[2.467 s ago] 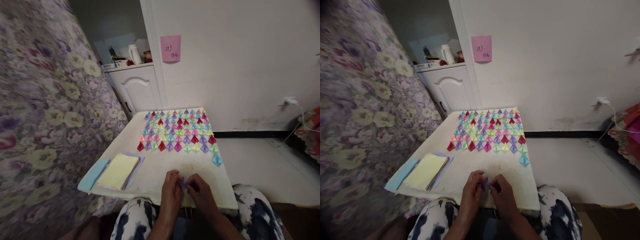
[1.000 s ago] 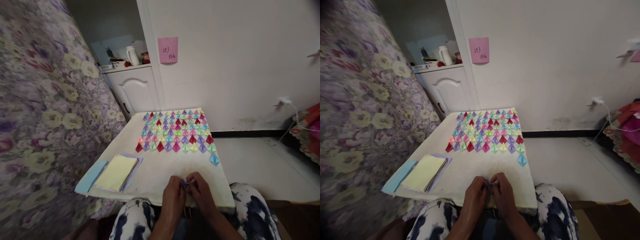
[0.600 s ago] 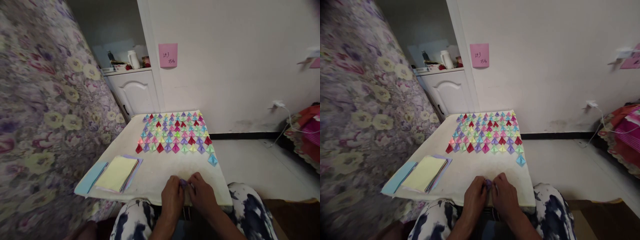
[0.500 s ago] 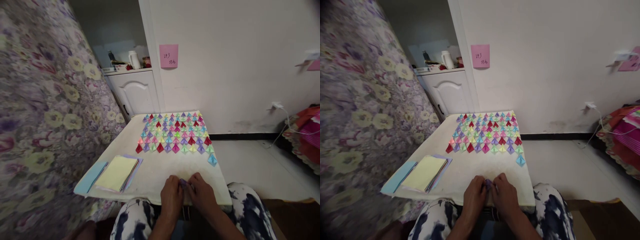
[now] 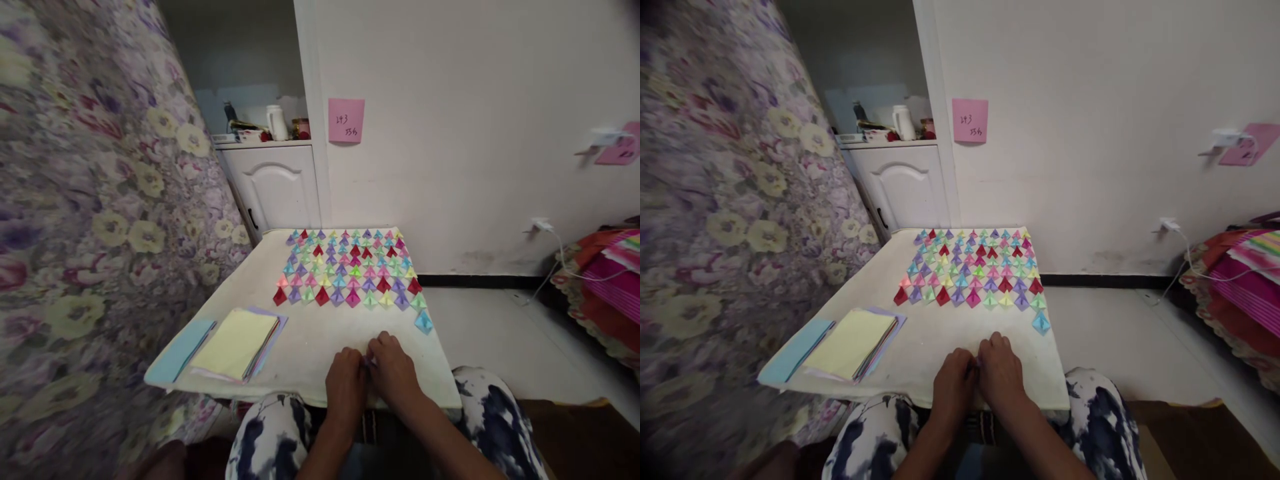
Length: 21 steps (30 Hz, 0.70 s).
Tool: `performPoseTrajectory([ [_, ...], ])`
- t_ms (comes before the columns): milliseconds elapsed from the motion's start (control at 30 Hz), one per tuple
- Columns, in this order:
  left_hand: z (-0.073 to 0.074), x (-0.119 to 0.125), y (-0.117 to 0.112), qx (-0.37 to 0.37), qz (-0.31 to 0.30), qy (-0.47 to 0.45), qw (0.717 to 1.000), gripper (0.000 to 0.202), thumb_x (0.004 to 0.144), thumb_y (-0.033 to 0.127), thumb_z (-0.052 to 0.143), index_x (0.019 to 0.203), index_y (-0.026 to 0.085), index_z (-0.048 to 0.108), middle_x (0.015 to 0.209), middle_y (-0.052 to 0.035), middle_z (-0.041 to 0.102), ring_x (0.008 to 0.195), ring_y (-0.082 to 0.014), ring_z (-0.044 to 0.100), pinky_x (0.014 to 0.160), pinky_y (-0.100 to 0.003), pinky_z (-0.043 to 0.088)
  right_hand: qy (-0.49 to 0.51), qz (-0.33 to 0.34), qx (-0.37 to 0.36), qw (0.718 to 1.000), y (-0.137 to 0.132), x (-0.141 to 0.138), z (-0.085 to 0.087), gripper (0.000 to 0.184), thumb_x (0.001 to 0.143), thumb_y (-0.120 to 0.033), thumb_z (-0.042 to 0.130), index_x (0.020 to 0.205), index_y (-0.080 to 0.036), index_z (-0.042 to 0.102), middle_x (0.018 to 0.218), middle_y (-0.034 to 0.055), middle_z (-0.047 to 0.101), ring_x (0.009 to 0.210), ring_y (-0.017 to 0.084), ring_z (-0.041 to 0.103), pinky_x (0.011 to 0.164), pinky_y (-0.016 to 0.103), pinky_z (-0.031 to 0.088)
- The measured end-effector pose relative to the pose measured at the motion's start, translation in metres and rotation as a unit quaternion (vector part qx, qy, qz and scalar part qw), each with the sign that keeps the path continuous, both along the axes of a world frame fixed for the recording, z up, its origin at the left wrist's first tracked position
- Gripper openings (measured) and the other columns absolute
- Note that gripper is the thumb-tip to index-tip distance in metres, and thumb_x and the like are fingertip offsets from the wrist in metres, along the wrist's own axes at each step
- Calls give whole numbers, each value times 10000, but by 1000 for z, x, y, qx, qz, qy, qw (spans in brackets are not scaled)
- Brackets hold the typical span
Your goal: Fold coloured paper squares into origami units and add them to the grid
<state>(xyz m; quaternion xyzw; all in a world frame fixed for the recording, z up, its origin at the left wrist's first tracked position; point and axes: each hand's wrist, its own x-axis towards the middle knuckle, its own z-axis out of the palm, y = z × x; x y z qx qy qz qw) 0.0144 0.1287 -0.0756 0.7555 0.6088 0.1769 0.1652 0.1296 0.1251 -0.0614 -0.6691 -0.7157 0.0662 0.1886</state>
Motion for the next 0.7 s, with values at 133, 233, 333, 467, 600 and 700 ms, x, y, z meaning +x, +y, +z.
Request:
performPoseTrajectory([
  [133,-2,-1,0,5,-5,-2,1000,170,819,143,400,796,196,559,841,-36,575,822,-180,495,706,-275,334,-15,15,9,1000,1,-4,-4,129,815,-169,511,729,-206,599,891,60,520,865,194,472,575,253,337],
  [233,-3,-3,-1,13,-8,-13,1000,175,821,133,389,785,192,551,838,-39,574,824,-180,494,716,-274,339,-35,17,17,999,2,-5,-9,160,812,-172,513,690,-200,614,869,64,524,849,196,468,584,261,335],
  [333,-2,-5,-2,15,-4,-31,999,153,802,116,403,784,184,538,848,-42,570,841,-182,490,738,-273,344,-52,23,23,998,1,-6,-10,166,798,-163,524,670,-197,625,849,67,526,839,196,465,608,270,334],
  [467,2,-8,-2,1,5,-38,999,138,760,101,443,813,185,539,878,-40,563,870,-185,489,760,-275,346,-63,32,20,997,1,-8,-8,163,797,-164,523,692,-195,643,841,76,529,822,202,462,617,281,324],
  [600,1,-11,-1,-20,4,-48,999,161,764,114,437,849,192,550,892,-36,558,875,-179,500,761,-269,352,-73,37,17,996,2,-9,-6,143,794,-178,532,715,-194,649,849,83,535,822,212,460,645,300,311],
  [700,-1,-11,-1,-17,-2,-67,998,187,755,87,419,836,194,548,877,-35,558,867,-172,507,761,-266,359,-79,41,16,996,3,-9,-4,154,801,-196,529,706,-196,650,837,83,540,828,221,460,663,317,297],
])
